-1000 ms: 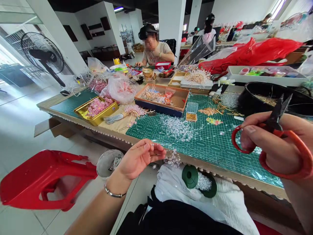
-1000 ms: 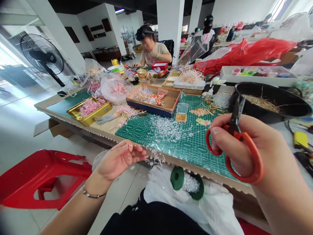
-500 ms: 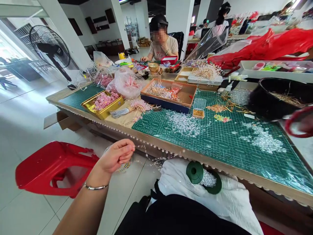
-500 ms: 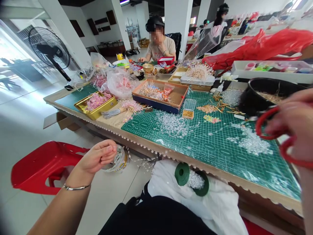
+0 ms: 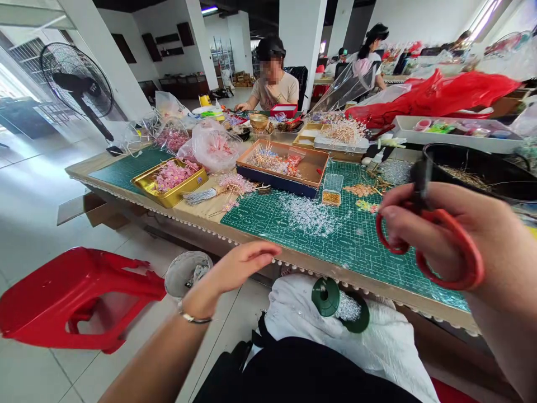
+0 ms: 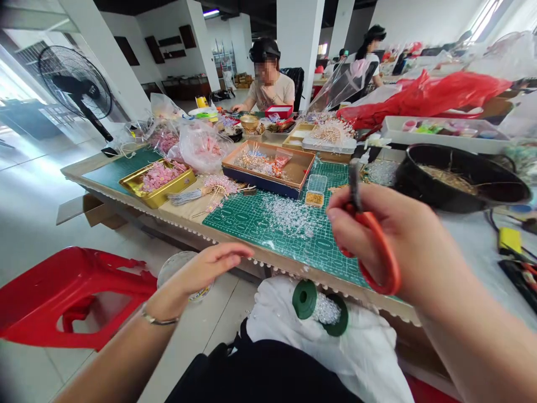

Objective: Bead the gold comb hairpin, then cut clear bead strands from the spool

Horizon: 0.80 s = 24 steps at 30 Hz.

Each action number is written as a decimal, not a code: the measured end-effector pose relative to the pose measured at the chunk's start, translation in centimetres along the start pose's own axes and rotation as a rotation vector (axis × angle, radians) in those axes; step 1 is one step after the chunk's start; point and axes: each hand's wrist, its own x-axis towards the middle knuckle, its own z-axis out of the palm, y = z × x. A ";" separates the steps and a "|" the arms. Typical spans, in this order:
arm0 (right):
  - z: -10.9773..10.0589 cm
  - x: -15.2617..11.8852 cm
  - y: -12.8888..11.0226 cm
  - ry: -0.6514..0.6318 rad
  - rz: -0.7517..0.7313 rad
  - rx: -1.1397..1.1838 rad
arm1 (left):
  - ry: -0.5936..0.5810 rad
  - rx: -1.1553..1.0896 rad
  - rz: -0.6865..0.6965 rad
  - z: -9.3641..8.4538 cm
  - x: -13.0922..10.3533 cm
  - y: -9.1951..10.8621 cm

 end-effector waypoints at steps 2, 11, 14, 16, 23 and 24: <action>0.6 0.5 -1.0 -0.074 -0.024 0.064 | -0.146 -0.170 0.178 3.4 2.8 2.8; -1.3 4.2 5.8 0.027 0.104 0.224 | -0.202 -0.474 -0.142 6.5 6.3 3.9; -0.7 4.9 8.6 -0.002 0.157 0.299 | -0.189 -0.393 -0.223 5.5 6.7 3.7; -0.1 5.5 9.6 0.017 0.223 0.395 | -0.190 -0.321 -0.253 5.0 6.9 3.8; 1.3 6.7 10.7 0.051 0.353 0.413 | -0.122 -0.339 -0.289 3.7 7.4 4.6; 1.5 6.7 10.9 0.027 0.344 0.394 | -0.110 -0.354 -0.288 3.6 7.5 4.7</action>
